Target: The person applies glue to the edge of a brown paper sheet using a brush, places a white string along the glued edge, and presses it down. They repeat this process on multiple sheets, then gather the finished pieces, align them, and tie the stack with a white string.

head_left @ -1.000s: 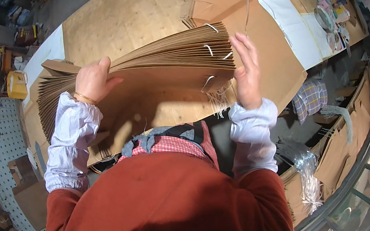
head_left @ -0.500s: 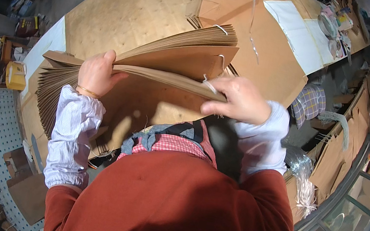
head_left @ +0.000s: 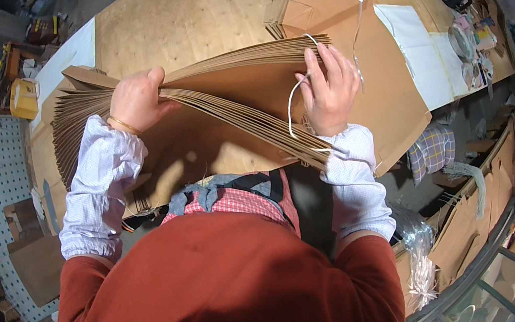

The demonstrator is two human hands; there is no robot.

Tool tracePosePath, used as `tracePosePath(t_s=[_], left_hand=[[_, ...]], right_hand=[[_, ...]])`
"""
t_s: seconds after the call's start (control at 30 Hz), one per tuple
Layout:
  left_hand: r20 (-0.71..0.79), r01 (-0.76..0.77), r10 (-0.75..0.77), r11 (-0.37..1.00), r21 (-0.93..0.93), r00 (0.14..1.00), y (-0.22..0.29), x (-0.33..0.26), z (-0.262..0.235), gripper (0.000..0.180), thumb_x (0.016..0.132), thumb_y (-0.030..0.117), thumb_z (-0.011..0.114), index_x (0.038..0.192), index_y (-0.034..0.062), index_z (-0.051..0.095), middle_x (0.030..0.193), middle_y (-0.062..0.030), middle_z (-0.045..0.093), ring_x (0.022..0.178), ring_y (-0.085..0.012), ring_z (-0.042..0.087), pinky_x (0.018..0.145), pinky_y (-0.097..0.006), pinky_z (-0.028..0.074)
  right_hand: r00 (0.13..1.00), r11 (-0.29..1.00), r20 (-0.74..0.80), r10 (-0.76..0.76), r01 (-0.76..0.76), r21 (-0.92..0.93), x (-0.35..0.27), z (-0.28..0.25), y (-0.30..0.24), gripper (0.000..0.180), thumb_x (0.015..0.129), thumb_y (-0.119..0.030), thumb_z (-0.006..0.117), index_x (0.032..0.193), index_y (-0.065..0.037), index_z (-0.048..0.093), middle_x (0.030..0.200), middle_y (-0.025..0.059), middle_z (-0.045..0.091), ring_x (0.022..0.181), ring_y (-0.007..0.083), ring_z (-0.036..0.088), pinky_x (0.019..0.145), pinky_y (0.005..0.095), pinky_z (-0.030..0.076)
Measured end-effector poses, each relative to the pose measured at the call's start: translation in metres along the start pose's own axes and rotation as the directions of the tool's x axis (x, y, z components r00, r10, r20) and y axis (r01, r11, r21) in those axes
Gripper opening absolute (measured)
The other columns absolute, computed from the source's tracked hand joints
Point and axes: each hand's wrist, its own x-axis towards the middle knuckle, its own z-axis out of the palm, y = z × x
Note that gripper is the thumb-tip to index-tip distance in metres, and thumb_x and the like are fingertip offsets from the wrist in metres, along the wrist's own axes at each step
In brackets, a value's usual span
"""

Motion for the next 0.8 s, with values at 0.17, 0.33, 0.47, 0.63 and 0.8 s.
tracePosePath(t_s=[0.17,0.33,0.47,0.63,0.8], left_hand=[[0.012,0.002,-0.002,1.000,0.005,1.000,0.001,-0.001,-0.001,0.045,0.065,0.030,0.083,0.083,0.0046,0.050,0.077,-0.0159,0.062,0.077,-0.0382,0.061,0.066,-0.046,0.048],[-0.016,-0.023,0.023,1.000,-0.017,1.000,-0.002,0.000,0.000,0.045,0.065,0.030,0.083,0.082,0.0049,0.050,0.077,-0.0157,0.061,0.077,-0.0382,0.061,0.065,-0.046,0.048],[-0.033,-0.045,0.044,0.999,-0.023,0.998,-0.001,0.001,0.000,0.045,0.064,0.029,0.084,0.081,0.0049,0.049,0.076,-0.0152,0.061,0.077,-0.0377,0.061,0.065,-0.046,0.048],[-0.013,-0.010,0.010,1.000,-0.017,1.000,-0.001,0.001,0.000,0.044,0.065,0.029,0.083,0.081,0.0051,0.050,0.076,-0.0151,0.060,0.077,-0.0374,0.061,0.065,-0.046,0.048],[-0.049,-0.057,0.053,0.996,-0.076,0.997,-0.006,0.002,0.002,0.042,0.068,0.031,0.081,0.080,0.0055,0.050,0.073,-0.0154,0.060,0.073,-0.0367,0.060,0.063,-0.045,0.047]], right_hand=[[0.954,0.967,-0.159,-0.254,0.250,-0.044,0.002,-0.018,-0.006,0.030,0.075,-0.017,0.072,0.103,-0.007,0.070,0.107,0.0077,0.068,0.101,0.0251,0.063,0.089,0.0398,0.046],[0.613,0.776,0.782,-0.114,-0.436,0.455,0.013,-0.044,0.002,0.044,0.091,-0.035,0.062,0.120,-0.002,0.063,0.120,0.0159,0.063,0.105,0.0341,0.063,0.088,0.0388,0.051],[0.422,0.170,0.810,-0.406,-0.837,0.521,0.017,0.004,0.014,0.052,0.099,-0.039,0.047,0.137,-0.003,0.046,0.141,0.0130,0.046,0.129,0.0269,0.043,0.107,0.0369,0.032],[0.284,0.681,0.957,0.050,-0.711,0.176,-0.055,0.119,0.057,0.049,0.095,-0.032,0.054,0.133,-0.002,0.050,0.131,0.0123,0.052,0.118,0.0250,0.049,0.101,0.0363,0.038],[0.356,0.442,0.773,0.525,-0.890,0.110,-0.125,0.119,0.134,0.046,0.090,-0.025,0.061,0.129,-0.002,0.054,0.121,0.0117,0.058,0.108,0.0231,0.055,0.095,0.0357,0.044]])
